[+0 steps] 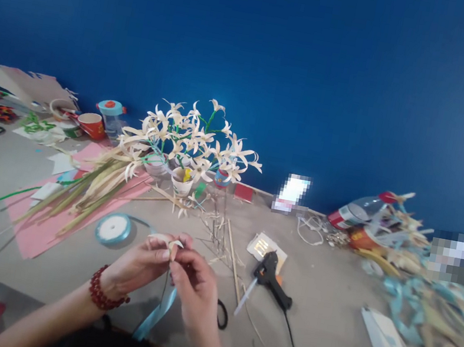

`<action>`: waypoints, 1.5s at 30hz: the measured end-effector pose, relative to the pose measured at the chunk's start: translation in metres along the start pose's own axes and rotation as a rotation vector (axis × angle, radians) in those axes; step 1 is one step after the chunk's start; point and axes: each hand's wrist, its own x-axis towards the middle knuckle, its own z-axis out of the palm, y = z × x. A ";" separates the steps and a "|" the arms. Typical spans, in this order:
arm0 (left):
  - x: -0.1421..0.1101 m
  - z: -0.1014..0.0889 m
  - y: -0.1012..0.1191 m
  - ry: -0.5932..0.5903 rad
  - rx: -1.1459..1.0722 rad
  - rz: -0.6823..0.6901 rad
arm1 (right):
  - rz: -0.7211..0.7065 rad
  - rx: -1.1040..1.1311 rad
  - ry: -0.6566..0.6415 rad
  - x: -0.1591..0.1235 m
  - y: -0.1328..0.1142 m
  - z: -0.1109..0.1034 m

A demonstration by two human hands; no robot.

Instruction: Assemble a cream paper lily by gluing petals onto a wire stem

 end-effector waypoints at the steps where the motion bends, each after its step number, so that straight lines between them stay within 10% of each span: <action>1: 0.000 -0.001 0.000 -0.004 -0.004 0.000 | 0.014 0.003 0.005 0.000 0.001 0.000; 33: 0.003 -0.003 0.004 -0.113 0.093 -0.117 | 0.372 0.434 -0.099 0.002 0.005 0.007; 45: -0.003 0.009 -0.007 0.167 0.266 0.174 | -0.178 -0.164 0.223 -0.003 0.024 0.002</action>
